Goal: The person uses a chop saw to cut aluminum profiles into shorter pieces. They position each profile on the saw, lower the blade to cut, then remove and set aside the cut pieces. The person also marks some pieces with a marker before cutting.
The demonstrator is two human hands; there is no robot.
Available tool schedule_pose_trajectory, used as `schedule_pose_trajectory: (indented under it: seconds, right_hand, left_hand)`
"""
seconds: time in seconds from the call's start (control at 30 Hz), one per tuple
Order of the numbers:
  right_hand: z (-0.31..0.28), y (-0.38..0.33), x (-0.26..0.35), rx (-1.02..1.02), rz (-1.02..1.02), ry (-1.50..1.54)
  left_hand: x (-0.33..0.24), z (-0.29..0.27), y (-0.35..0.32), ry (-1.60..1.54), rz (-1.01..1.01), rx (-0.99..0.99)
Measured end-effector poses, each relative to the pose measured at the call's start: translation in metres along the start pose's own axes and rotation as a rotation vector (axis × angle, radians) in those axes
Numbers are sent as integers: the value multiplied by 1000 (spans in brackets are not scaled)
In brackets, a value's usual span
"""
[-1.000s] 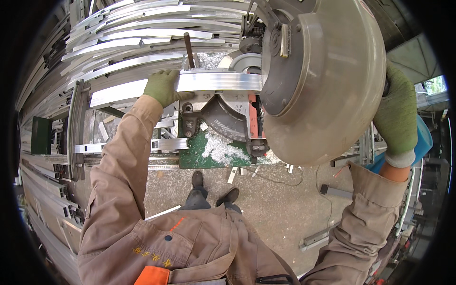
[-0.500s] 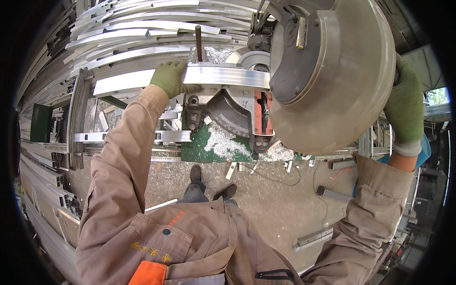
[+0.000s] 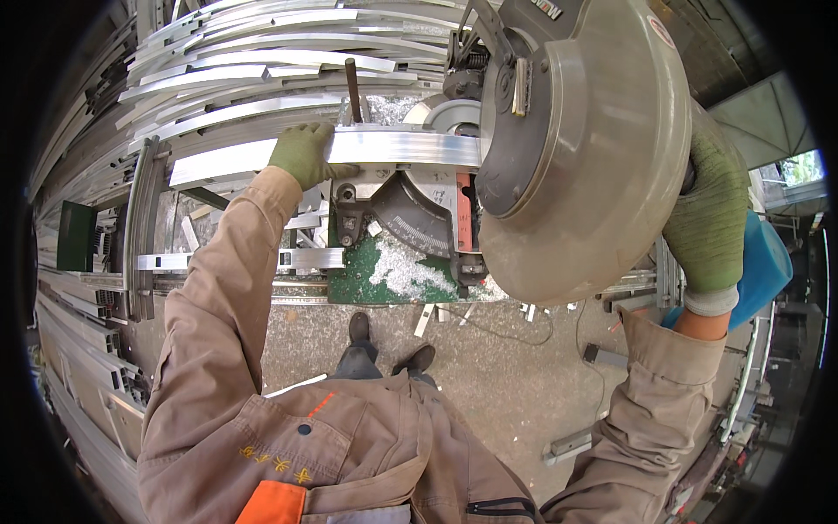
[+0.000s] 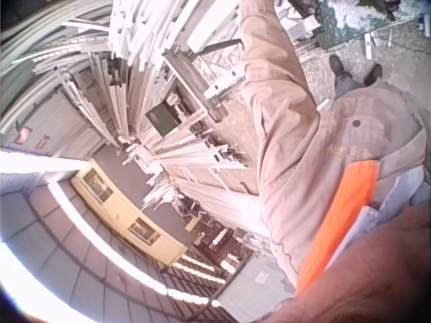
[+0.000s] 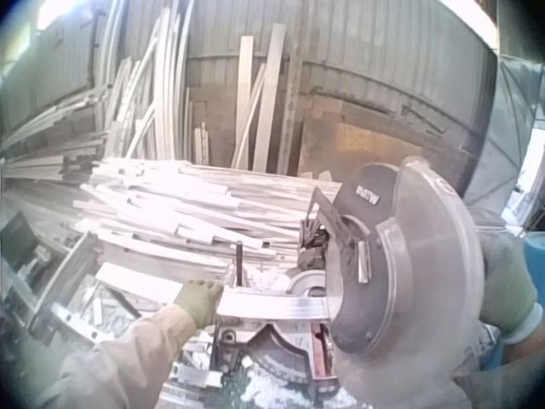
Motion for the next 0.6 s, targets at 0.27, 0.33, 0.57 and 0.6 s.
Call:
schedule_pose_trajectory:
  seconds: [0.27, 0.33, 0.57, 0.6]
  right_hand:
    - [-2, -1, 9, 0, -6, 20]
    - [-2, -1, 10, -9, 6, 27]
    - [1, -9, 9, 78, 116, 97]
    - [2, -10, 10, 85, 121, 82]
  left_hand:
    - [1, -5, 0, -23, -1, 55]
    - [0, -7, -1, -14, 22, 29]
    - [-6, -14, -4, 66, 21, 79]
    - [-7, -15, -4, 52, 18, 79]
Point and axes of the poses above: each hand's wrist, its own y-axis towards the middle knuckle, its own z-axis out of the palm, x = y × z, the point moved 3 cm from there along y, towards the middle knuckle, and after that the axes turned 11 degrees about -y, right-handed, at the moved point
